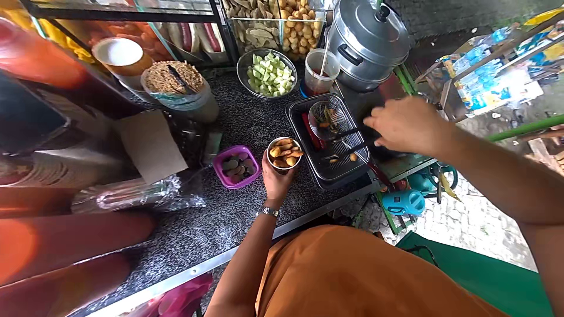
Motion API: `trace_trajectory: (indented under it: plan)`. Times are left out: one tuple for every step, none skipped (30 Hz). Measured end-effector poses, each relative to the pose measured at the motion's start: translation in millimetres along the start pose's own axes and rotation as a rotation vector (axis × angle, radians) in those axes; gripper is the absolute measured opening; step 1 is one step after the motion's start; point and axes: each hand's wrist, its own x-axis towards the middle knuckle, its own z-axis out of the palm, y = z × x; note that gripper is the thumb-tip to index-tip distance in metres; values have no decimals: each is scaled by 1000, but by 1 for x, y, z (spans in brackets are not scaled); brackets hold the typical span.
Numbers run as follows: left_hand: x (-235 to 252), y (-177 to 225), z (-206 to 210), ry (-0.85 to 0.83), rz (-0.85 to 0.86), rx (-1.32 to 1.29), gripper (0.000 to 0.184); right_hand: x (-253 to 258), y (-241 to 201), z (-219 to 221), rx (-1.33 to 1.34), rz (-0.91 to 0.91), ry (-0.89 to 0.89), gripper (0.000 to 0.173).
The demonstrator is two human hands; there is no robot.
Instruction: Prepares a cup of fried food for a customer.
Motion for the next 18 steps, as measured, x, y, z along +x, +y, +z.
trace_trajectory:
  plan:
    - [0, -1, 0, 5, 7, 3, 112, 5, 2, 20, 2, 21, -56, 43]
    - [0, -2, 0, 9, 15, 4, 112, 11, 2, 39, 4, 34, -105, 45]
    - [-1, -2, 0, 5, 21, 4, 112, 16, 3, 56, 7, 38, -143, 45]
    - [-1, -2, -1, 2, 22, 2, 112, 20, 4, 69, 7, 34, -164, 44]
    - [-2, -2, -1, -6, 22, -5, 113, 21, 6, 77, 9, 28, -171, 42]
    - [-2, -2, -2, -18, 24, -13, 114, 19, 9, 80, 15, 18, -156, 40]
    - [-3, -3, -2, -29, 26, -22, 114, 16, 12, 79, 25, 10, -132, 40]
    - [-3, -4, -3, -38, 27, -27, 113, 12, 14, 76, 34, 0, -98, 41]
    - [-4, -6, -4, -40, 30, -29, 112, 7, 15, 70, 45, -11, -59, 42]
    - [-4, -7, -4, -40, 31, -31, 111, 3, 15, 62, 55, -30, -7, 43]
    - [-5, -7, -4, -37, 32, -31, 110, -1, 14, 54, 70, -51, 53, 44]
    - [-5, -7, -3, -31, 30, -26, 110, -4, 11, 46, 87, -72, 109, 44]
    - [-6, -6, -2, -24, 25, -20, 109, -4, 6, 40, 102, -100, 165, 44]
    - [-7, -5, -1, -14, 17, -18, 108, -3, 0, 35, 116, -126, 210, 43]
    - [-8, -3, 0, -2, 9, -17, 107, 0, -7, 31, 129, -153, 244, 42]
    - [-9, -1, 1, 8, 4, -14, 106, 5, -15, 27, 132, -170, 250, 41]
    - [-10, -1, 2, 15, 1, -11, 105, 9, -22, 24, 126, -182, 232, 42]
    - [-10, 0, 2, 19, 0, -8, 105, 13, -27, 20, 116, -187, 196, 44]
